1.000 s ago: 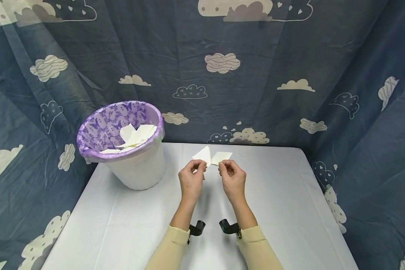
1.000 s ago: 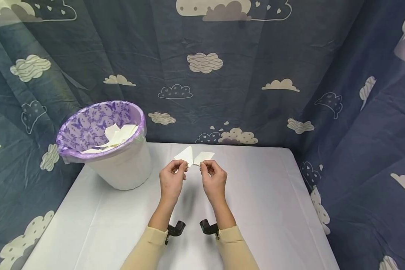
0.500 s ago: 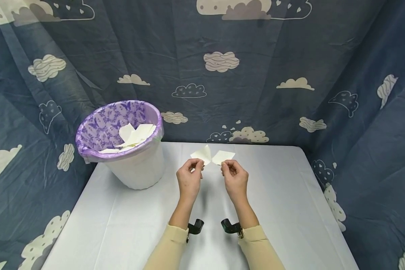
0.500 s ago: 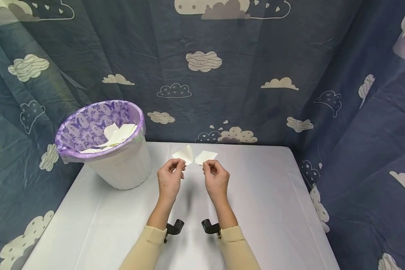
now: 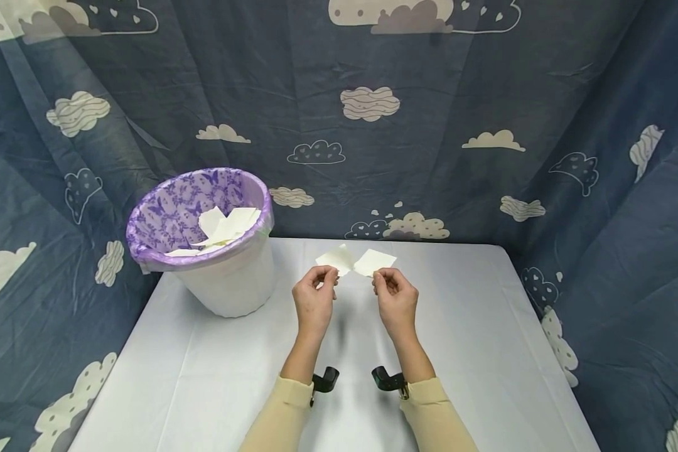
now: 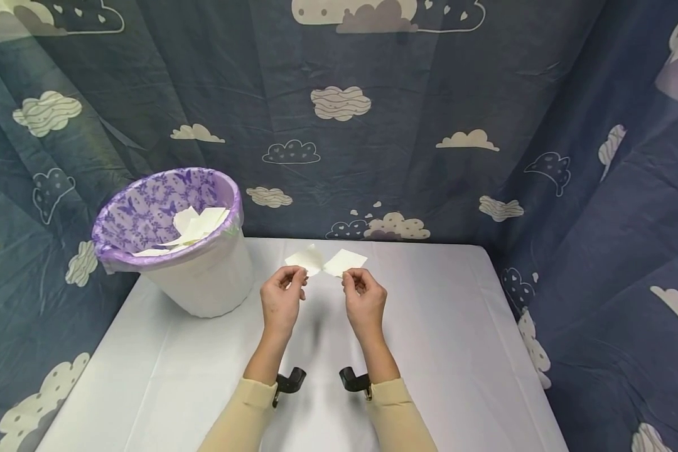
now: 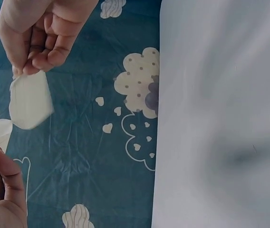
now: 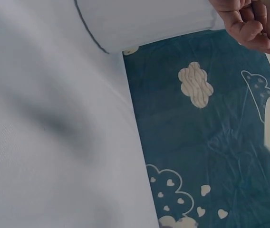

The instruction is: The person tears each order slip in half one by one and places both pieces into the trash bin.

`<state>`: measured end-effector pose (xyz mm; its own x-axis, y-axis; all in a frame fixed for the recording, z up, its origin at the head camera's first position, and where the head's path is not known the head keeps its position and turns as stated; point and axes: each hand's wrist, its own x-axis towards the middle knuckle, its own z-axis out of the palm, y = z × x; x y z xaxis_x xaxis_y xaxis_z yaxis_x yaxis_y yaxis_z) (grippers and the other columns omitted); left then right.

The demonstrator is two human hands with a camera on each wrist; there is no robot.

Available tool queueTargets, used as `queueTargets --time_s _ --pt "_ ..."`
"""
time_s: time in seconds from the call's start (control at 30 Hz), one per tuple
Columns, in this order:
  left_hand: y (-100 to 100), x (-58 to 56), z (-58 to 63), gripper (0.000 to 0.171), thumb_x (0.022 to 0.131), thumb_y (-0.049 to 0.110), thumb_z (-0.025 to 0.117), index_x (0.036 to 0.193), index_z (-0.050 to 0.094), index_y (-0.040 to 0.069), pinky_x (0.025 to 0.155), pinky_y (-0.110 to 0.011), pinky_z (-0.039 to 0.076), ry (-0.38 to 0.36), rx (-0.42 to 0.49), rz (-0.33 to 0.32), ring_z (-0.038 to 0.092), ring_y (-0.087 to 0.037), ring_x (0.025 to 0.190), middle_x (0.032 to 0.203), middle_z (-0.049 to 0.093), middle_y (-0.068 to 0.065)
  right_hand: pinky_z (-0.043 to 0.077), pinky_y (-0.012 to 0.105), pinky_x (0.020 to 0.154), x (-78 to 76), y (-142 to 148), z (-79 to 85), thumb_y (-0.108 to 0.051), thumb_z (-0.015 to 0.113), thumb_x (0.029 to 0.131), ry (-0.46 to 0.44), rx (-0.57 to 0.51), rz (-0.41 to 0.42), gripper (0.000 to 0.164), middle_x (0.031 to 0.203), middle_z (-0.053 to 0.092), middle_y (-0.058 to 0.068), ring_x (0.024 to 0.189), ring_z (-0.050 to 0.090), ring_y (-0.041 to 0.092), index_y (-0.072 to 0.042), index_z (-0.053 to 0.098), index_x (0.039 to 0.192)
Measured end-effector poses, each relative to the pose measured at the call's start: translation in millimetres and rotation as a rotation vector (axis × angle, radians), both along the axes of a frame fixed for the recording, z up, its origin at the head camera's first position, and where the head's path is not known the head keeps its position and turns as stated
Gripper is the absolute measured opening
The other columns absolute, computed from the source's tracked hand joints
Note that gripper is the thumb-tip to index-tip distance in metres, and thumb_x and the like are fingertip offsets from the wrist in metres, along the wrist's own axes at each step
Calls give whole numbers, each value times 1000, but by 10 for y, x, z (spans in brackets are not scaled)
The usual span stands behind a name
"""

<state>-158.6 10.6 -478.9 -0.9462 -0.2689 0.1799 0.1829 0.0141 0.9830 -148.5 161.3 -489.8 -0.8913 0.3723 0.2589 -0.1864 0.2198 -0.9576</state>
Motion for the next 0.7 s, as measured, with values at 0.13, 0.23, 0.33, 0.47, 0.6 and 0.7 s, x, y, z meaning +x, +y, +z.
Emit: queueTargets --time_s 0.13,0.23,0.33,0.47,0.6,0.7 --pt "-17 -4 -8 7 97 7 76 94 77 0 48 -14 45 1 -4 9 56 -10 51 83 74 -23 52 7 68 -42 30 -105 -1 69 101 3 2 -6 11 93 72 29 74 63 5 10 71 103" --pt "-27 -8 -15 7 97 6 76 95 77 0 48 -14 45 -2 1 5 56 -12 51 84 74 -24 53 8 68 -48 43 -135 -4 71 101 15 0 2 10 93 72 26 75 64 6 7 72 102" --pt "-36 -9 -25 7 97 5 75 95 76 -1 47 -14 45 -5 3 7 56 -13 51 84 74 -25 55 10 67 -43 52 -142 -5 71 101 24 7 -1 9 91 72 23 75 66 10 4 72 101" --pt "-56 -13 -39 8 97 5 75 95 76 -2 47 -14 45 -1 6 13 55 -10 51 84 73 -25 56 11 67 -33 63 -149 -6 71 101 25 26 -14 9 90 72 20 77 69 17 3 72 100" --pt "-92 -19 -47 9 98 7 75 96 76 -1 48 -15 46 1 2 15 55 -8 51 85 73 -25 56 11 67 -28 88 -162 -8 70 102 12 35 -31 10 90 72 18 77 69 15 2 72 101" --pt "-131 -27 -53 8 98 7 75 96 76 -1 48 -15 46 5 1 27 55 -7 50 84 74 -25 55 11 67 -30 120 -177 -7 70 102 1 26 -48 11 91 72 20 76 67 9 3 71 101"
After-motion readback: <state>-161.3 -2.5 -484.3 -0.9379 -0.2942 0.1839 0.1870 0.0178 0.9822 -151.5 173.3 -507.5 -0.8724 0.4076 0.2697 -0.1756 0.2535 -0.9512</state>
